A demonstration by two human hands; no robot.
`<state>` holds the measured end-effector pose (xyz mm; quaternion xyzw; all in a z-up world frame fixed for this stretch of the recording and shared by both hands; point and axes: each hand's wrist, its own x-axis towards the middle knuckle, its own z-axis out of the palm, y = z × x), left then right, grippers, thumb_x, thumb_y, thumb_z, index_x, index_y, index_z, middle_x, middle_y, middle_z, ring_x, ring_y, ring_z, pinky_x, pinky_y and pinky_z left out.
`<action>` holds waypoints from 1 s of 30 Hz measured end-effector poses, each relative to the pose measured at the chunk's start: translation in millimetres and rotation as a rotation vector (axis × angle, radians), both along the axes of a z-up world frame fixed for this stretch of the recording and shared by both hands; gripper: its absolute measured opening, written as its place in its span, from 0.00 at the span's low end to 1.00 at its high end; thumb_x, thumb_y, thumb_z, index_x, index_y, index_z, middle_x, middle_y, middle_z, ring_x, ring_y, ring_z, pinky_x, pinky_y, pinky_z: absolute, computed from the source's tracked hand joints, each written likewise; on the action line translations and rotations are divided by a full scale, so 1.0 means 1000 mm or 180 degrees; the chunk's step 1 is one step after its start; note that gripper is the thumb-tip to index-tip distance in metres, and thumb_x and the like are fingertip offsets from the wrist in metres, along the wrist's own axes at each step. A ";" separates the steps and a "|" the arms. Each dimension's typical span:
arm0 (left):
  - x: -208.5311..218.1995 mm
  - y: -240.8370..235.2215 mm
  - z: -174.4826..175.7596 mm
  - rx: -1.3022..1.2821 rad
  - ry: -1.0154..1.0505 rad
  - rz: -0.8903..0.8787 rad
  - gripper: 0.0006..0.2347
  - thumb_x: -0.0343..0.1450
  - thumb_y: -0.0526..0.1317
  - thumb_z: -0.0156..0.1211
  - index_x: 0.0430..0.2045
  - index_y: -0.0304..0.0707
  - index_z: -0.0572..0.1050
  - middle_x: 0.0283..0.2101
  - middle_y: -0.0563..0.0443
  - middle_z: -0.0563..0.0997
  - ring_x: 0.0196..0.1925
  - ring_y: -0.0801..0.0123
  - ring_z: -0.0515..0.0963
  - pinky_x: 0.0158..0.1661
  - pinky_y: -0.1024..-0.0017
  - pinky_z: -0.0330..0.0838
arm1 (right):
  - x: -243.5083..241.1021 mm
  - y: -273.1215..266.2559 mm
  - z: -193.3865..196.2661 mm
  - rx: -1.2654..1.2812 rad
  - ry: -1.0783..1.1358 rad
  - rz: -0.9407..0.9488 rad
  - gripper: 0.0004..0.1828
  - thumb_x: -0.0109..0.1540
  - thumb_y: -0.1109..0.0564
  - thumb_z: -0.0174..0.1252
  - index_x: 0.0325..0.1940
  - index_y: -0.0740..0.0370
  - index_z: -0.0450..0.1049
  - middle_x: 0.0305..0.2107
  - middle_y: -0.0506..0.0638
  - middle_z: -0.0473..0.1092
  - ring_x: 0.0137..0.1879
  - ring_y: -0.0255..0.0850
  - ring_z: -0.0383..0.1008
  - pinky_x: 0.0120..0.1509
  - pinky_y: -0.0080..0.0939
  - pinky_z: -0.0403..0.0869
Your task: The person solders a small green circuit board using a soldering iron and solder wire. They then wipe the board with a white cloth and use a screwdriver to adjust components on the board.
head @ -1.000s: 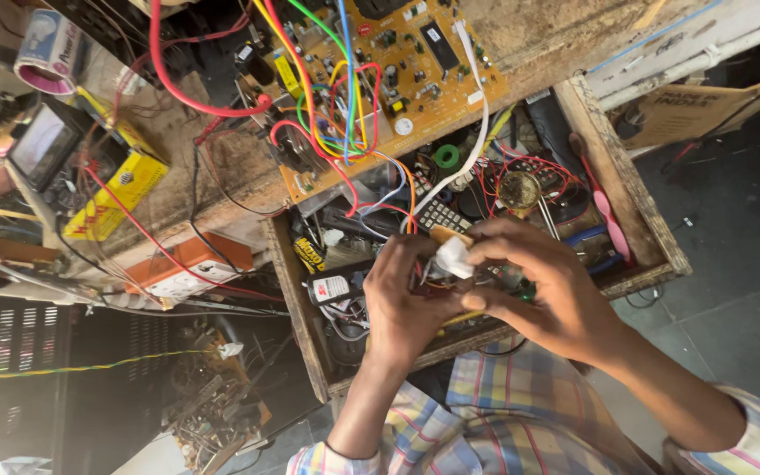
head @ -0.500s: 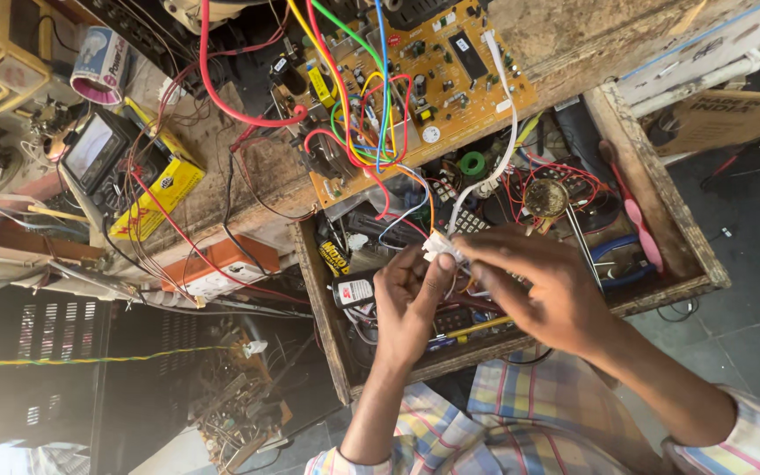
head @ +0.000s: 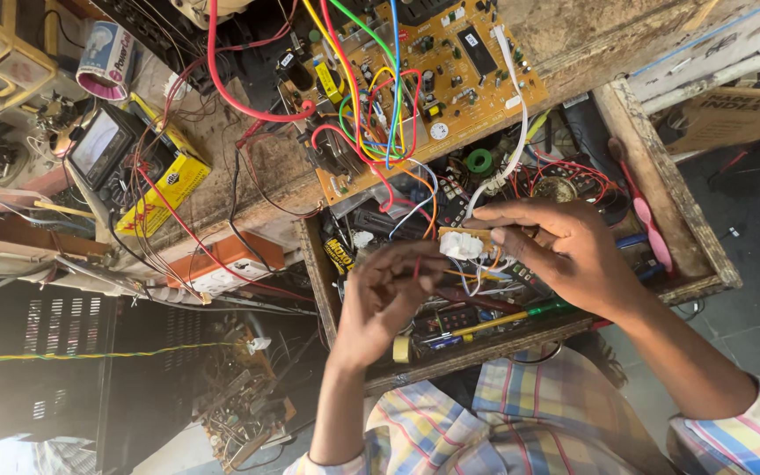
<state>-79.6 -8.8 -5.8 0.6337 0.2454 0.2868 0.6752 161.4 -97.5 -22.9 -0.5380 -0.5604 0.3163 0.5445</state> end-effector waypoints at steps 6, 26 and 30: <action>-0.014 0.009 0.016 0.0296 -0.0097 -0.0614 0.28 0.67 0.31 0.67 0.62 0.23 0.64 0.60 0.38 0.75 0.65 0.59 0.75 0.65 0.63 0.70 | 0.002 0.001 0.001 0.0193 -0.0143 0.0210 0.16 0.66 0.60 0.57 0.58 0.66 0.77 0.48 0.54 0.80 0.52 0.36 0.81 0.55 0.37 0.79; 0.003 0.011 -0.012 0.0859 0.0595 0.0327 0.05 0.74 0.33 0.65 0.38 0.27 0.82 0.29 0.57 0.79 0.29 0.84 0.70 0.29 0.80 0.65 | 0.016 0.014 -0.011 0.0385 -0.0904 0.0800 0.21 0.57 0.72 0.57 0.51 0.61 0.79 0.47 0.50 0.80 0.50 0.41 0.83 0.52 0.39 0.80; 0.009 0.008 -0.007 0.1210 0.1005 0.0638 0.04 0.72 0.32 0.67 0.33 0.27 0.81 0.24 0.56 0.75 0.25 0.83 0.65 0.25 0.79 0.59 | 0.012 0.015 -0.009 0.0225 -0.0993 0.0822 0.23 0.55 0.74 0.55 0.49 0.59 0.80 0.49 0.47 0.80 0.46 0.39 0.84 0.50 0.38 0.82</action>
